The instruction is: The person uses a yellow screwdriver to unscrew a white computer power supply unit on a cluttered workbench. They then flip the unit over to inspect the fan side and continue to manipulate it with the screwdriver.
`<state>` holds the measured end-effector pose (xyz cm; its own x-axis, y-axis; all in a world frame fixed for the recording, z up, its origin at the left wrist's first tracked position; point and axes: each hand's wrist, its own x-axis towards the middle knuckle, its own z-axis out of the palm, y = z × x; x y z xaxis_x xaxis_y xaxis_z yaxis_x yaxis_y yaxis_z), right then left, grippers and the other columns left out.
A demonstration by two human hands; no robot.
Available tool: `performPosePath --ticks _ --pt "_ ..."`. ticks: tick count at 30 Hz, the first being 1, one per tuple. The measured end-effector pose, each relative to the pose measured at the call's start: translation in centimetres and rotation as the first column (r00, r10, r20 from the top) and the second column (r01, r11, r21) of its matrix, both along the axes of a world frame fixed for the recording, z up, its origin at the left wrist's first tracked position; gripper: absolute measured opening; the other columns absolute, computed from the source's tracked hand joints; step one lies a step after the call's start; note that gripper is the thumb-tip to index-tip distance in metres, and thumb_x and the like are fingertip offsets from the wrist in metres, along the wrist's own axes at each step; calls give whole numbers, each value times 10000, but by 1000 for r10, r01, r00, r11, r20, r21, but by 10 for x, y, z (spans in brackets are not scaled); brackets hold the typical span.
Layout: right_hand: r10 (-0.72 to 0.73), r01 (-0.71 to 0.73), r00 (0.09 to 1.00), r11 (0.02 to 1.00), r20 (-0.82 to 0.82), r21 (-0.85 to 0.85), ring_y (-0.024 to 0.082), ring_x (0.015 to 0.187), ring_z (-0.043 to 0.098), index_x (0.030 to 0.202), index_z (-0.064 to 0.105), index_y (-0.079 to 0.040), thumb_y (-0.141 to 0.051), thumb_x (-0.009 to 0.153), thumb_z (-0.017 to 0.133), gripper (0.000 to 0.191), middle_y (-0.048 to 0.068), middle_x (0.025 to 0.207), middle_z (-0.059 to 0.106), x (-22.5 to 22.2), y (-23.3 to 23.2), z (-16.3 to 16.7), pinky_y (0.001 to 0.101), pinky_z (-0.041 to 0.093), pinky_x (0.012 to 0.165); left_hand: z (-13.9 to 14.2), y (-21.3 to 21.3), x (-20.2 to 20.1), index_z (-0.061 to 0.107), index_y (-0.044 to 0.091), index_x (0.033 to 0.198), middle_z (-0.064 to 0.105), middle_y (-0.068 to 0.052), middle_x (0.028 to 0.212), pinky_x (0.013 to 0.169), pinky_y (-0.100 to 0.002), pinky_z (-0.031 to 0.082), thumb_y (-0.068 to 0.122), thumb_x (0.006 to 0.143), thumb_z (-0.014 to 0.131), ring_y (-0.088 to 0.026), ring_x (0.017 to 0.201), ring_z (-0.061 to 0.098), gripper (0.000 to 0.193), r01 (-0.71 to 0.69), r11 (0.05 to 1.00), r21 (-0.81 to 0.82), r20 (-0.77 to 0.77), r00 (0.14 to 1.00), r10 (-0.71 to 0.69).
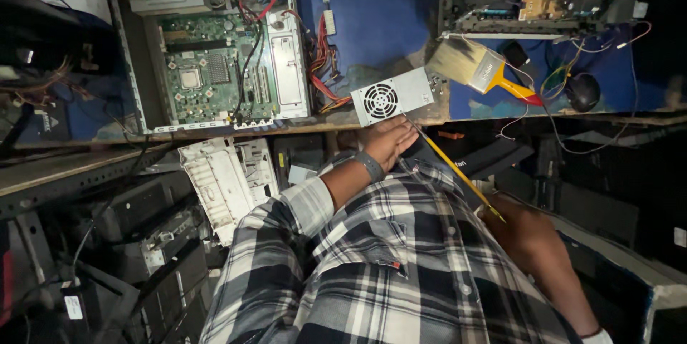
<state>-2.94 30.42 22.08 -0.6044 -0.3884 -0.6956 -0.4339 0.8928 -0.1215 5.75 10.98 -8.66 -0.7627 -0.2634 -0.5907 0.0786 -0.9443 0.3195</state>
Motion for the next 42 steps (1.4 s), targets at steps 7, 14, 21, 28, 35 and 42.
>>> performPosePath --ticks 7,14,21,28,35,42 --pt "14 -16 1000 989 16 146 304 774 776 1417 622 -297 -418 955 624 477 129 970 797 2 -16 11 441 602 730 7 -3 0 629 29 1226 686 -71 1167 1023 -380 546 28 979 610 -196 1110 669 247 15 1000 4 35 999 -15" --pt "14 -26 999 970 52 241 290 697 779 1423 612 -331 -455 970 581 471 126 875 800 -3 -20 9 443 598 719 14 -7 -2 627 17 1224 698 -95 1178 1017 -374 540 28 969 611 -205 1114 684 256 7 1000 18 11 1000 -7" --pt "97 -95 995 964 7 248 358 773 765 1278 720 -289 -517 941 621 419 175 830 767 -11 -15 2 479 599 737 -3 -5 -8 622 -14 1186 695 -113 1108 985 -381 580 45 982 620 -222 1052 698 212 -43 997 58 2 999 43" --pt "58 -49 998 954 -22 296 392 927 730 1205 772 -272 -562 928 627 427 199 947 758 -13 -23 8 505 577 829 50 -40 12 682 46 1220 744 -112 1028 839 -423 600 221 937 689 -268 931 724 333 461 660 -594 380 883 -274" --pt "66 -86 996 905 61 417 362 865 760 1131 776 -199 -589 987 559 469 194 880 790 -13 -30 8 484 597 810 101 -100 14 499 -46 1365 515 -244 1364 1085 -566 327 404 596 885 -434 1325 433 971 557 -469 -686 523 825 214" --pt "-13 14 1000 961 -6 275 348 825 762 1167 787 -250 -558 935 631 416 169 868 776 -9 -19 5 459 589 764 72 -99 13 500 2 1374 551 -177 1344 1115 -536 338 396 573 916 -372 1301 483 984 549 -424 -721 533 829 168"
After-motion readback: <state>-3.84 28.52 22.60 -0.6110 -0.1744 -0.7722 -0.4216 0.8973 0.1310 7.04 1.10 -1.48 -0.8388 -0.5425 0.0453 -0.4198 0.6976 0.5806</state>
